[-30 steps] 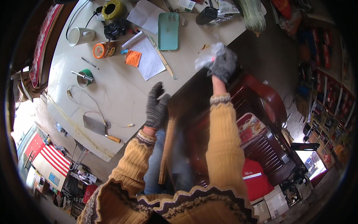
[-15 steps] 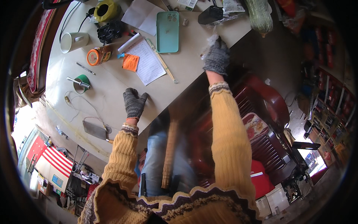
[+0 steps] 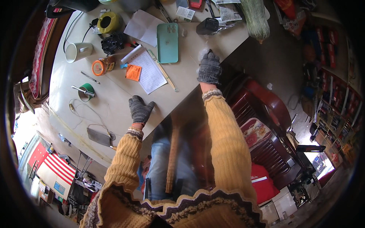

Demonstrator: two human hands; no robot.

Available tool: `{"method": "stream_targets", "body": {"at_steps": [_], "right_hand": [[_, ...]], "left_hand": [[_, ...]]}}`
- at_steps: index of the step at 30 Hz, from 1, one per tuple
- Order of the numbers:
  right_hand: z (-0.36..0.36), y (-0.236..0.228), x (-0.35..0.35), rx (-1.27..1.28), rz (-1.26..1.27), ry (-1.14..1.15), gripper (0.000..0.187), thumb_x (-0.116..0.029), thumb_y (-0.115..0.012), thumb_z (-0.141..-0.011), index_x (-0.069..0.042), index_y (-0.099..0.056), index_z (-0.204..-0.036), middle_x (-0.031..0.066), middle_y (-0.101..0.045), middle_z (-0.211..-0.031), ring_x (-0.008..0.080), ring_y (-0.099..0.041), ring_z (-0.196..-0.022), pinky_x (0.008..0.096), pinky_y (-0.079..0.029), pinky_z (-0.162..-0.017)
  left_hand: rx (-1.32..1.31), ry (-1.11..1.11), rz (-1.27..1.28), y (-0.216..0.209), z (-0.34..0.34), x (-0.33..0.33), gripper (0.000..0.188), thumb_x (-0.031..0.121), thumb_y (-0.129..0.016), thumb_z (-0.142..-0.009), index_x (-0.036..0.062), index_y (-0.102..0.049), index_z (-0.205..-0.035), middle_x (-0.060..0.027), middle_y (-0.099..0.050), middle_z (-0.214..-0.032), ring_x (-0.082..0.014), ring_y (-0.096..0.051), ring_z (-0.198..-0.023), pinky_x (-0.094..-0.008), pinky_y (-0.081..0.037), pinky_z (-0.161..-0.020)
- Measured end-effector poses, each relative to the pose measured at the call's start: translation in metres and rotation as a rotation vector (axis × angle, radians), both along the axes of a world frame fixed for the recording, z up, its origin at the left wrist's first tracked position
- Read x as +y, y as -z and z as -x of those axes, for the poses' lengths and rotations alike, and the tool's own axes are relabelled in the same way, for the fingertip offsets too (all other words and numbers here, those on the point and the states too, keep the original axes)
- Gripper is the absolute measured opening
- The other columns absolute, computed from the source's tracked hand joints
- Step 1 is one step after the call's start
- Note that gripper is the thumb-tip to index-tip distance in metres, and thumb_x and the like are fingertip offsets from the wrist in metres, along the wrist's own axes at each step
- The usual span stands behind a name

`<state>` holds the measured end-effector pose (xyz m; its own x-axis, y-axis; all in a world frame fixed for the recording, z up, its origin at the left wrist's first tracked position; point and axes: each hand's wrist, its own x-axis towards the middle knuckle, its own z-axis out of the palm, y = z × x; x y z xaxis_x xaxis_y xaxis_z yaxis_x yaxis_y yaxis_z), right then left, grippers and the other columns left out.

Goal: The person sweeps debris into a dustpan using a broom, then empties the dustpan into a plastic bag inside a bucket. They also wipe a table surface with a cloth and pick up scattered papers, placing them on the table.

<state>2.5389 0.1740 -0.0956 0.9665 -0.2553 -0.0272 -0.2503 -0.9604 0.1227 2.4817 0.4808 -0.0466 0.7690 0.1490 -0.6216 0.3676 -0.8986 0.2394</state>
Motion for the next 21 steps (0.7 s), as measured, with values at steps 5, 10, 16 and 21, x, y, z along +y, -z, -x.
{"method": "stream_targets", "body": {"at_steps": [5, 10, 16, 21], "right_hand": [[0.002, 0.0, 0.004, 0.059, -0.101, 0.012, 0.035, -0.013, -0.058, -0.082, -0.007, -0.054, -0.117, 0.01, -0.06, -0.103, 0.0276, -0.058, -0.094, 0.0388, -0.053, -0.076], [0.011, -0.003, 0.008, 0.11, -0.168, 0.003, 0.043, -0.015, -0.061, -0.08, -0.006, -0.052, -0.122, 0.0095, -0.06, -0.106, 0.0274, -0.058, -0.095, 0.0383, -0.055, -0.073], [0.023, -0.005, 0.013, 0.035, -0.118, -0.105, 0.04, -0.016, -0.06, -0.082, -0.005, -0.053, -0.12, 0.01, -0.06, -0.1, 0.0258, -0.059, -0.091, 0.037, -0.055, -0.067], [0.029, 0.0, 0.01, -0.032, -0.093, -0.203, 0.032, -0.017, -0.058, -0.084, -0.007, -0.056, -0.114, 0.0092, -0.06, -0.092, 0.0244, -0.061, -0.086, 0.0371, -0.055, -0.063]], "left_hand": [[0.03, 0.01, 0.004, -0.002, -0.003, 0.002, 0.065, 0.037, -0.079, -0.066, -0.0025, -0.047, -0.106, -0.0236, -0.052, -0.106, -0.0392, -0.049, -0.106, -0.0471, -0.042, -0.092], [0.057, 0.014, 0.018, -0.003, -0.005, 0.001, 0.064, 0.035, -0.079, -0.068, -0.0028, -0.046, -0.108, -0.0234, -0.052, -0.107, -0.0394, -0.048, -0.107, -0.0464, -0.042, -0.092], [0.063, -0.007, -0.005, -0.002, -0.001, 0.0, 0.065, 0.035, -0.079, -0.068, -0.0026, -0.046, -0.108, -0.0236, -0.051, -0.109, -0.0399, -0.049, -0.107, -0.047, -0.043, -0.092], [-0.125, 0.025, 0.001, 0.013, 0.005, 0.007, 0.055, 0.032, -0.085, -0.061, 0.0008, -0.053, -0.092, -0.0185, -0.052, -0.092, -0.0364, -0.052, -0.088, -0.045, -0.046, -0.079]]}}
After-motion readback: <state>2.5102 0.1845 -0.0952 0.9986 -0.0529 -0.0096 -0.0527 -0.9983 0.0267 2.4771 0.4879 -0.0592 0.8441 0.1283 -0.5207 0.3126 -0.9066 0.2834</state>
